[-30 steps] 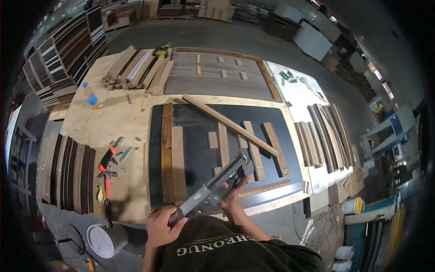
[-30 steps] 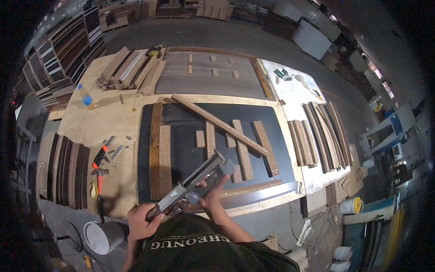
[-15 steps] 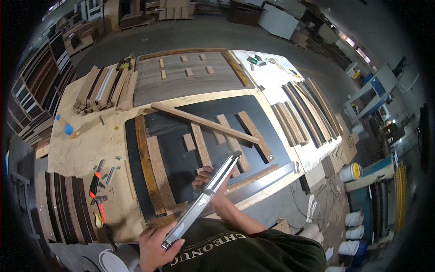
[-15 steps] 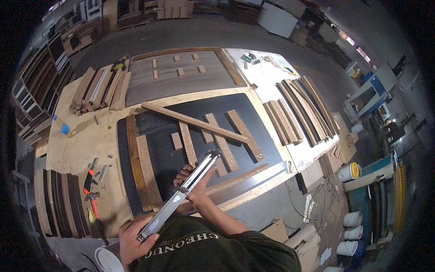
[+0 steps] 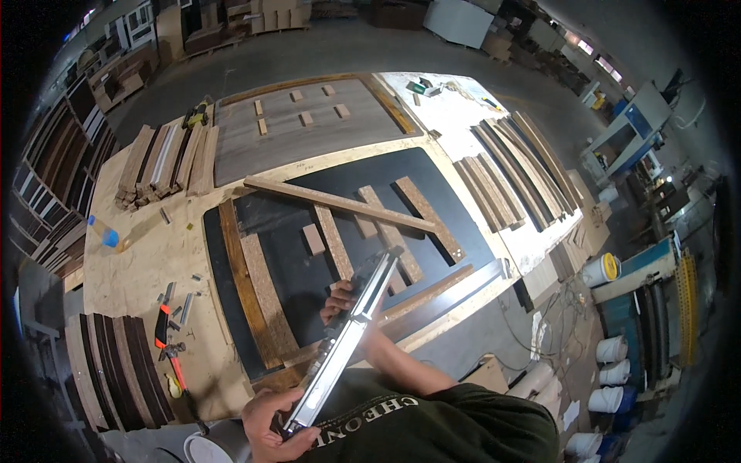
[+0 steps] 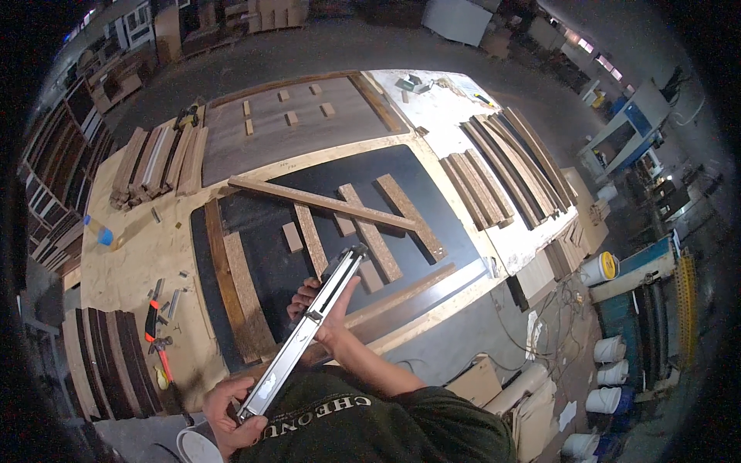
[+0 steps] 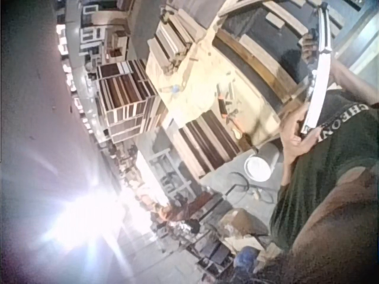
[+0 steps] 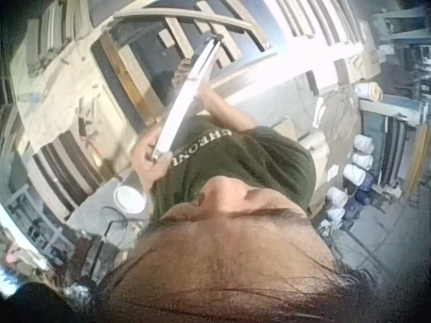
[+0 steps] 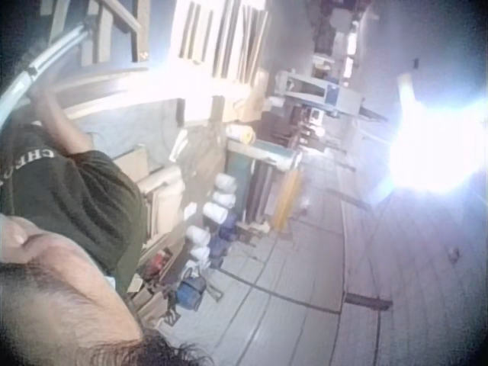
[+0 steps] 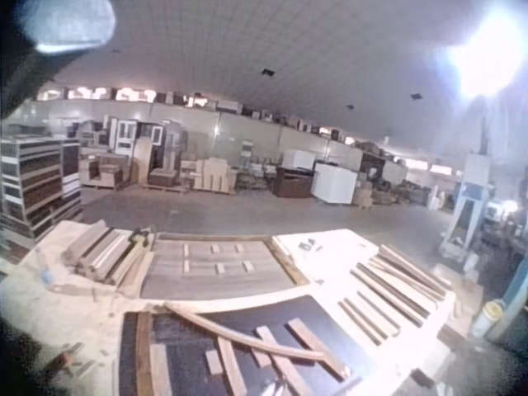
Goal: Assembling wooden frames using a pneumatic staple gun and wooden slats.
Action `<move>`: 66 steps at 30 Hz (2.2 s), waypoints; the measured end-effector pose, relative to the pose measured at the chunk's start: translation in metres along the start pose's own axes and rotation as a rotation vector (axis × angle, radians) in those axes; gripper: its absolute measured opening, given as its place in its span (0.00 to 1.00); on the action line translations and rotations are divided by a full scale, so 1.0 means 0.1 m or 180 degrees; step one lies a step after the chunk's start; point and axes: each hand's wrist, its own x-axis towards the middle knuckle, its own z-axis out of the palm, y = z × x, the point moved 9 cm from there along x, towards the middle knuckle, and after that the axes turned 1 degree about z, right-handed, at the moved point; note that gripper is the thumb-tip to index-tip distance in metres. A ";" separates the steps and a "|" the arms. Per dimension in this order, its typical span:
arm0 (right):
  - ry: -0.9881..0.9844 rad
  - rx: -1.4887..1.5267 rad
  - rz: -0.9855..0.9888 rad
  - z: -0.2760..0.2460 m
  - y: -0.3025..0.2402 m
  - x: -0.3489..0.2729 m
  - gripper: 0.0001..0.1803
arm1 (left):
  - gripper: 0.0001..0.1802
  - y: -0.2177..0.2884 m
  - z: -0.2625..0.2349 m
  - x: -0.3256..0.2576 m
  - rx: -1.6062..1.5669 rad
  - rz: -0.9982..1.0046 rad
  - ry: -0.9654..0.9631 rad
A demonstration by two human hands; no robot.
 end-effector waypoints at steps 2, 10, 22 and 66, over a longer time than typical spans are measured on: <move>-0.0007 0.0028 0.0061 0.00 0.02 -0.03 0.47 | 0.33 0.01 -0.09 -0.03 0.0399 0.0110 0.0165; 0.0874 -0.1919 -0.1296 -0.40 -0.41 -0.17 0.44 | 0.22 -0.34 -0.36 -0.02 0.0162 -0.0046 -0.0025; 0.0668 -0.2813 -0.0455 -0.25 0.37 -0.30 0.38 | 0.11 -2.63 -2.24 0.42 0.2640 -0.0777 0.2288; 0.1442 -0.2071 -0.0648 -0.50 0.00 -0.25 0.50 | 0.17 0.10 -0.43 0.16 0.1472 0.0603 0.0896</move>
